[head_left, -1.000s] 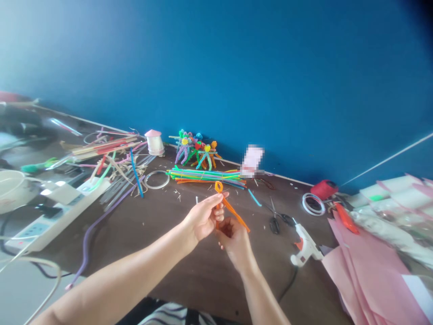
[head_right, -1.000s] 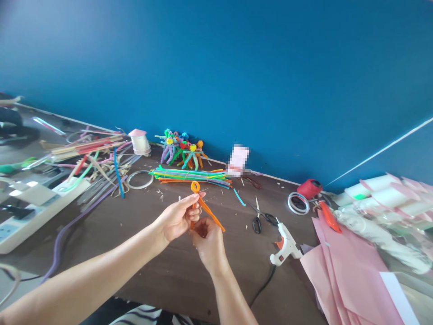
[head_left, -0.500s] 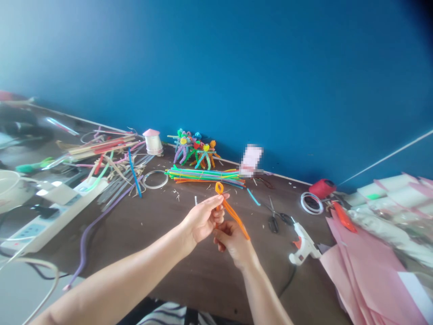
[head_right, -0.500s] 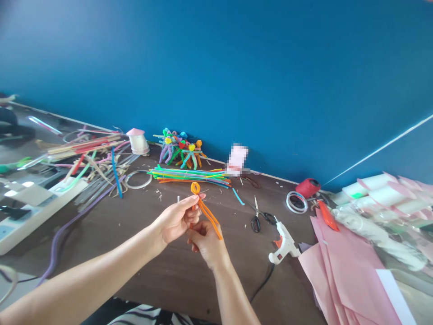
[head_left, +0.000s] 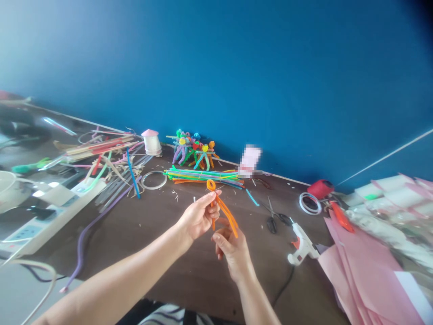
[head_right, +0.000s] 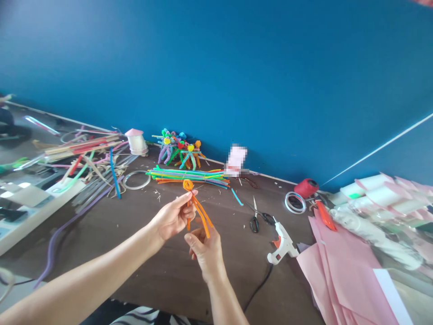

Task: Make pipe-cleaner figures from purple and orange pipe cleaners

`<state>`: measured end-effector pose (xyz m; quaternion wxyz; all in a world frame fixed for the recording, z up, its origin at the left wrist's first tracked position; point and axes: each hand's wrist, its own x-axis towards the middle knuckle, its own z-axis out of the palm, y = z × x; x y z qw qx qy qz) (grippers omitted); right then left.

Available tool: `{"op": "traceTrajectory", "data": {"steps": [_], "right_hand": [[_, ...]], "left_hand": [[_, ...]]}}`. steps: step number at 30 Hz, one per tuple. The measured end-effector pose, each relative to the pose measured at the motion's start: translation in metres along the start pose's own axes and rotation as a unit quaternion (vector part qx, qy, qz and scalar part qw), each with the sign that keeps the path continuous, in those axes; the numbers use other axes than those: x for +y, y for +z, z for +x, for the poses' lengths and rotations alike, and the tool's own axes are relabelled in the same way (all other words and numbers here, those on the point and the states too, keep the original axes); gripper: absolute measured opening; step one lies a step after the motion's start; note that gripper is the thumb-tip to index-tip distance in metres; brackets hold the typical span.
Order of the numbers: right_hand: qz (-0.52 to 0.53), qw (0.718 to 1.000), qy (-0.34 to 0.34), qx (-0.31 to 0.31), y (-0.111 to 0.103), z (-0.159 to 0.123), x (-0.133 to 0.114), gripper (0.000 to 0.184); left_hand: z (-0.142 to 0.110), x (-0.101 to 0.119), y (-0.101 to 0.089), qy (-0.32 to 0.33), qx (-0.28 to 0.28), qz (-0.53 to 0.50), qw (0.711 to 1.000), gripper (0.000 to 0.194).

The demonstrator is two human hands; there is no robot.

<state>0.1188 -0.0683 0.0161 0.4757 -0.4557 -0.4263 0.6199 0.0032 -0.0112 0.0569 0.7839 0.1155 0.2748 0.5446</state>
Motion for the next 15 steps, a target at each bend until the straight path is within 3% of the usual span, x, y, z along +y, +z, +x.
{"op": "traceTrajectory", "data": {"steps": [2, 5, 9, 15], "right_hand": [[0.01, 0.997, -0.048, 0.051, -0.004, -0.004, -0.002, 0.055], [-0.022, 0.993, -0.086, 0.078, -0.011, -0.006, -0.01, 0.049], [-0.078, 0.994, -0.046, 0.066, -0.016, 0.0, -0.018, 0.029], [-0.048, 0.997, 0.019, 0.053, -0.016, 0.005, -0.018, 0.032]], "left_hand": [[0.002, 0.001, -0.003, 0.007, -0.004, 0.002, 1.0, 0.016], [0.003, 0.0, -0.006, 0.011, 0.001, 0.014, 1.0, 0.017], [0.003, 0.0, -0.007, 0.007, -0.007, 0.038, 0.999, 0.018], [0.003, 0.002, -0.005, -0.019, -0.013, 0.057, 0.998, 0.017]]}}
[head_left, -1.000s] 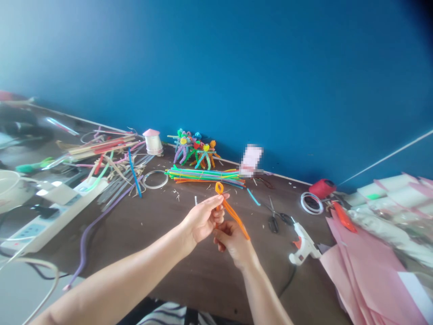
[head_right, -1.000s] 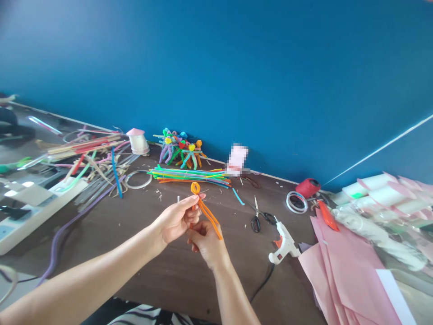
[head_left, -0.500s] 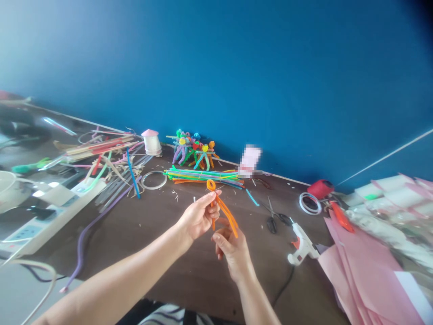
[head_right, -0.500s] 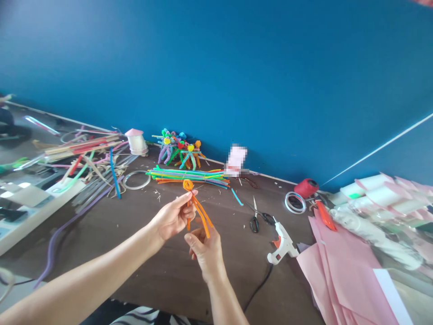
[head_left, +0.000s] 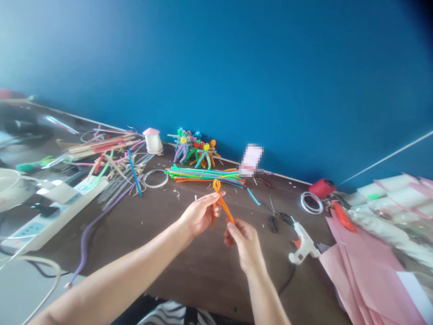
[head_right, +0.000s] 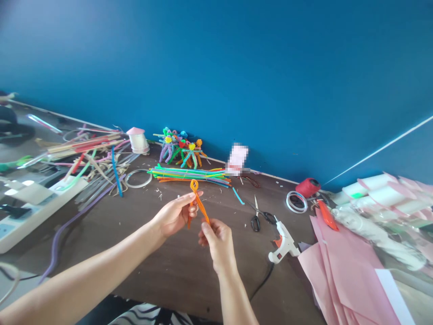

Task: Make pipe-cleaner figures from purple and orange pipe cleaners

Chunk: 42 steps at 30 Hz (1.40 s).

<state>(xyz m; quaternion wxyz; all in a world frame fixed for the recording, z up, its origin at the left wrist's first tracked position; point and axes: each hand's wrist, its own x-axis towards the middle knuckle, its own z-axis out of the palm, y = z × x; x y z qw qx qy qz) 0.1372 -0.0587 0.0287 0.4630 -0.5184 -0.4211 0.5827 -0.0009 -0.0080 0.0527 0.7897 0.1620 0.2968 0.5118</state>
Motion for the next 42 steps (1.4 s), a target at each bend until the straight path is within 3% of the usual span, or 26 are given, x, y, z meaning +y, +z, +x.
{"op": "traceTrajectory", "data": {"steps": [14, 19, 24, 30, 35, 42], "right_hand": [[0.036, 0.999, -0.004, -0.033, 0.002, 0.002, 0.003, 0.025], [0.063, 0.998, 0.013, -0.012, 0.006, 0.003, 0.005, 0.023], [0.073, 0.996, 0.033, -0.032, 0.006, 0.004, 0.006, 0.024], [-0.058, 0.998, -0.014, -0.018, 0.005, 0.005, 0.008, 0.02], [-0.147, 0.988, -0.038, 0.004, 0.006, 0.005, 0.006, 0.023], [-0.18, 0.983, -0.044, 0.005, 0.003, 0.007, 0.015, 0.027]], "left_hand": [[0.005, -0.006, -0.009, 0.003, 0.007, 0.039, 0.999, 0.015], [0.002, -0.02, -0.016, -0.049, -0.049, 0.097, 0.993, 0.024], [0.003, -0.028, -0.021, -0.018, -0.038, 0.159, 0.986, 0.023], [0.008, -0.026, -0.022, -0.021, 0.021, 0.145, 0.989, 0.019], [0.005, -0.025, -0.023, -0.031, -0.014, 0.122, 0.992, 0.02], [0.003, -0.024, -0.024, -0.048, -0.043, 0.115, 0.991, 0.019]]}}
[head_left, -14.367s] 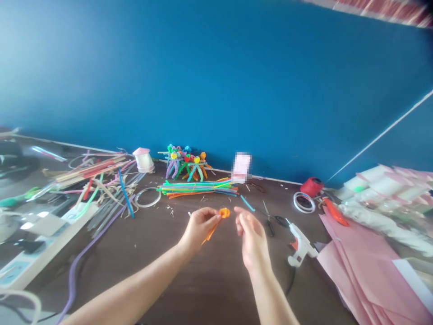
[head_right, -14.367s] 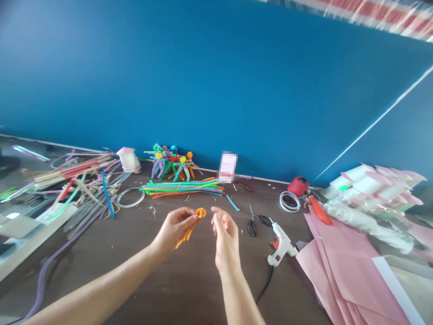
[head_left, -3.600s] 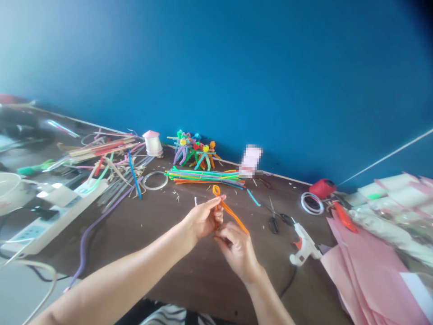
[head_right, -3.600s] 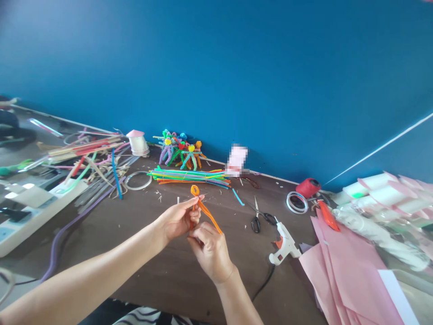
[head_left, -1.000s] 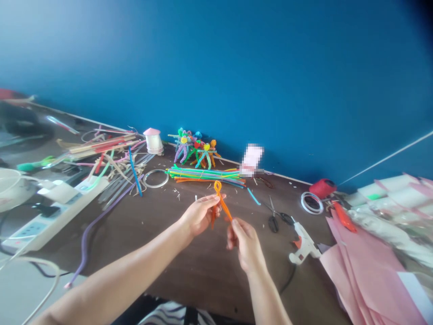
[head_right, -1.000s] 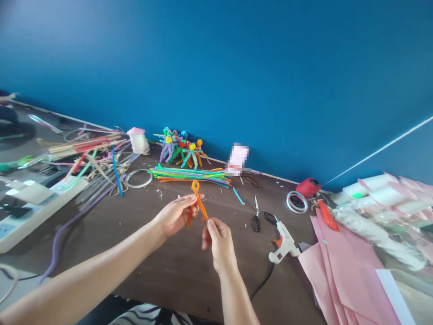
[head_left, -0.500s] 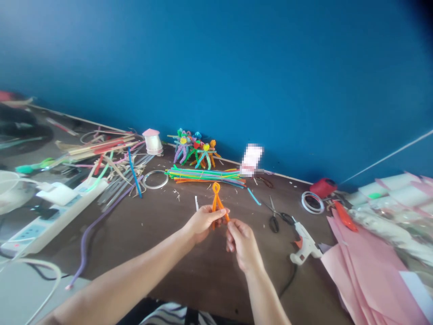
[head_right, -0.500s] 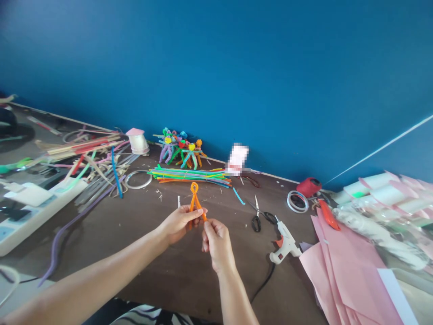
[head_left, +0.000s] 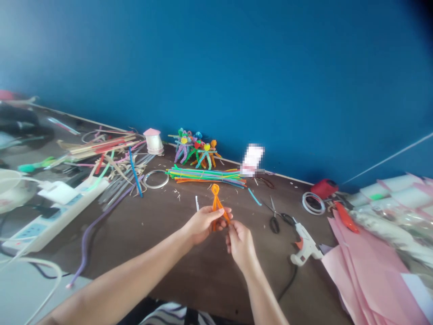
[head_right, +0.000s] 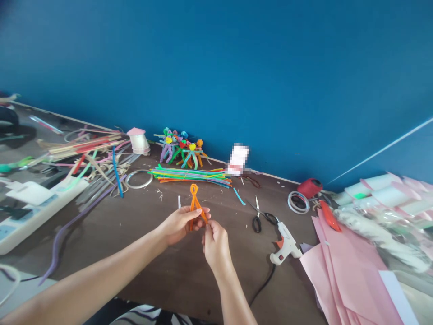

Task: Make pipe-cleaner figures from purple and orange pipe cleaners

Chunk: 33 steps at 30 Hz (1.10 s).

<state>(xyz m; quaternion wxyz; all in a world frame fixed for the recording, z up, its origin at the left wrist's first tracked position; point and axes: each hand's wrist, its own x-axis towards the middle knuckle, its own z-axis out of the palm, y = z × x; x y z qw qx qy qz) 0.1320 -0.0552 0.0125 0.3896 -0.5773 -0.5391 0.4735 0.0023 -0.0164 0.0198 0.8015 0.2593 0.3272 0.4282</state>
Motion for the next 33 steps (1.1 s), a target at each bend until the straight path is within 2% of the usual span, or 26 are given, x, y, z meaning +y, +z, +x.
{"op": "traceTrajectory", "data": {"steps": [9, 19, 23, 27, 33], "right_hand": [[-0.111, 0.989, -0.095, 0.014, -0.003, -0.004, -0.005, 0.022], [-0.118, 0.989, -0.083, 0.023, -0.004, -0.003, -0.001, 0.027], [-0.1, 0.99, -0.088, 0.037, -0.003, -0.002, -0.002, 0.019], [-0.093, 0.989, -0.103, 0.044, -0.005, -0.001, -0.004, 0.011], [-0.131, 0.98, -0.142, 0.048, -0.009, -0.002, -0.012, 0.011]], "left_hand": [[0.006, -0.004, -0.002, 0.004, 0.049, -0.005, 0.999, 0.013], [-0.003, -0.002, 0.006, -0.007, 0.065, 0.037, 0.997, 0.021], [-0.002, -0.002, 0.006, 0.005, 0.09, 0.043, 0.995, 0.019], [-0.001, -0.003, 0.005, 0.005, 0.084, 0.043, 0.995, 0.019], [-0.001, -0.004, 0.005, 0.018, 0.077, 0.058, 0.995, 0.023]]}}
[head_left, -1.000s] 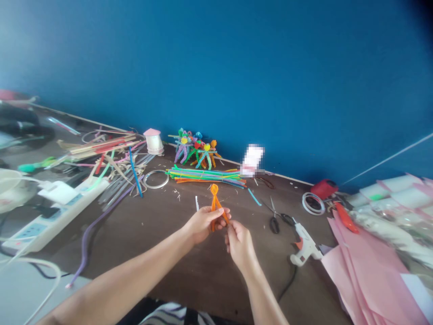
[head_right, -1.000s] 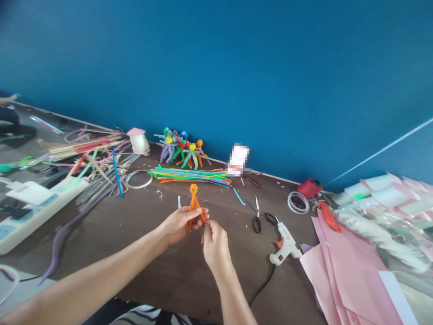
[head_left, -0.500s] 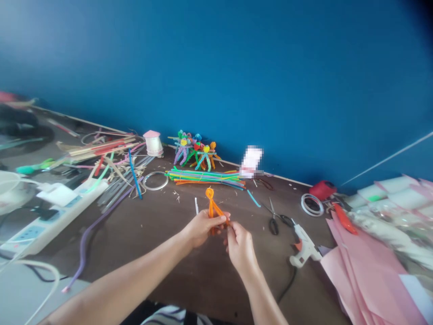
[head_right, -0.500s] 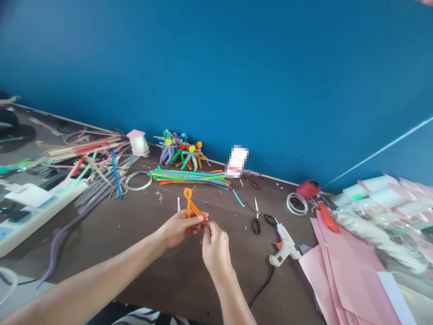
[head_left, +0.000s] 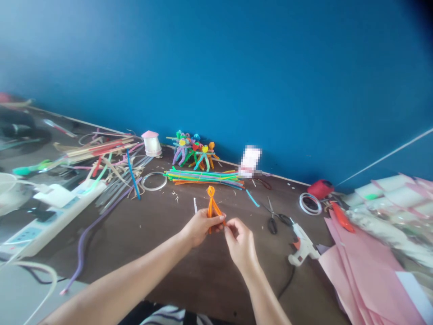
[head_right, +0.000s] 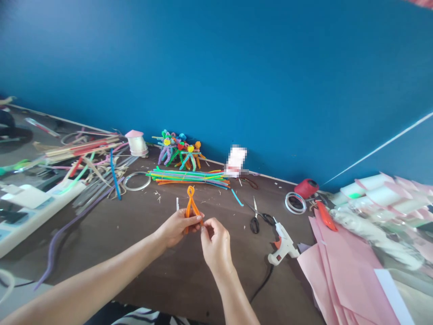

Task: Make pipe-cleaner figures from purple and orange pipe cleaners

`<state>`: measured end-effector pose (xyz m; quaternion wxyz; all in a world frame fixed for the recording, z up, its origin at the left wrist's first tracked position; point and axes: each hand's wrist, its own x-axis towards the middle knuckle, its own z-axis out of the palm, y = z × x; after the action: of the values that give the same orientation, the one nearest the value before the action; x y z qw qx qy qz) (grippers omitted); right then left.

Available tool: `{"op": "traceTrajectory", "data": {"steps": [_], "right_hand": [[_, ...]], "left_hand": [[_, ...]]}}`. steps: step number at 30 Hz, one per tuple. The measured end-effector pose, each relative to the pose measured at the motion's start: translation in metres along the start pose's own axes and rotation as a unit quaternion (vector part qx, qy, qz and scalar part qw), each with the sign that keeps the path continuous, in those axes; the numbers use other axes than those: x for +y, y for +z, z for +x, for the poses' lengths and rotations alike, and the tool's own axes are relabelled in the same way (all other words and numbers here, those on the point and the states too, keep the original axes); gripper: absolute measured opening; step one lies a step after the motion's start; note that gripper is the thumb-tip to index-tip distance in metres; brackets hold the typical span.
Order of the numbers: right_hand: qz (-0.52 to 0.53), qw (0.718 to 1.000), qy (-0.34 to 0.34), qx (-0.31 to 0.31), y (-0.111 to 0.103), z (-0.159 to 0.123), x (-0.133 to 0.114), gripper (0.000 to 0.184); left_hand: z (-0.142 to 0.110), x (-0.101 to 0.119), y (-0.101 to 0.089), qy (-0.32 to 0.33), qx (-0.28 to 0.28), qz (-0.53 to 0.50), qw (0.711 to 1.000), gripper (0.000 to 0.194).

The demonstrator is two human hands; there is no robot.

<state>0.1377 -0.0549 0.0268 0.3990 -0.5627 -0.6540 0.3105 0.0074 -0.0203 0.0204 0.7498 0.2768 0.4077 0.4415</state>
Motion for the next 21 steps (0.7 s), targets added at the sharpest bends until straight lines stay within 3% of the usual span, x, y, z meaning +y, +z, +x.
{"op": "traceTrajectory", "data": {"steps": [9, 21], "right_hand": [[-0.005, 1.0, 0.006, 0.007, -0.0027, 0.0023, -0.0009, 0.01], [0.024, 0.999, 0.024, -0.017, -0.003, 0.0033, -0.0012, 0.013]], "left_hand": [[0.0, -0.0005, -0.0026, 0.023, -0.017, 0.058, 0.998, 0.025], [-0.0011, 0.0021, 0.0, -0.009, -0.031, 0.003, 0.999, 0.027]]}}
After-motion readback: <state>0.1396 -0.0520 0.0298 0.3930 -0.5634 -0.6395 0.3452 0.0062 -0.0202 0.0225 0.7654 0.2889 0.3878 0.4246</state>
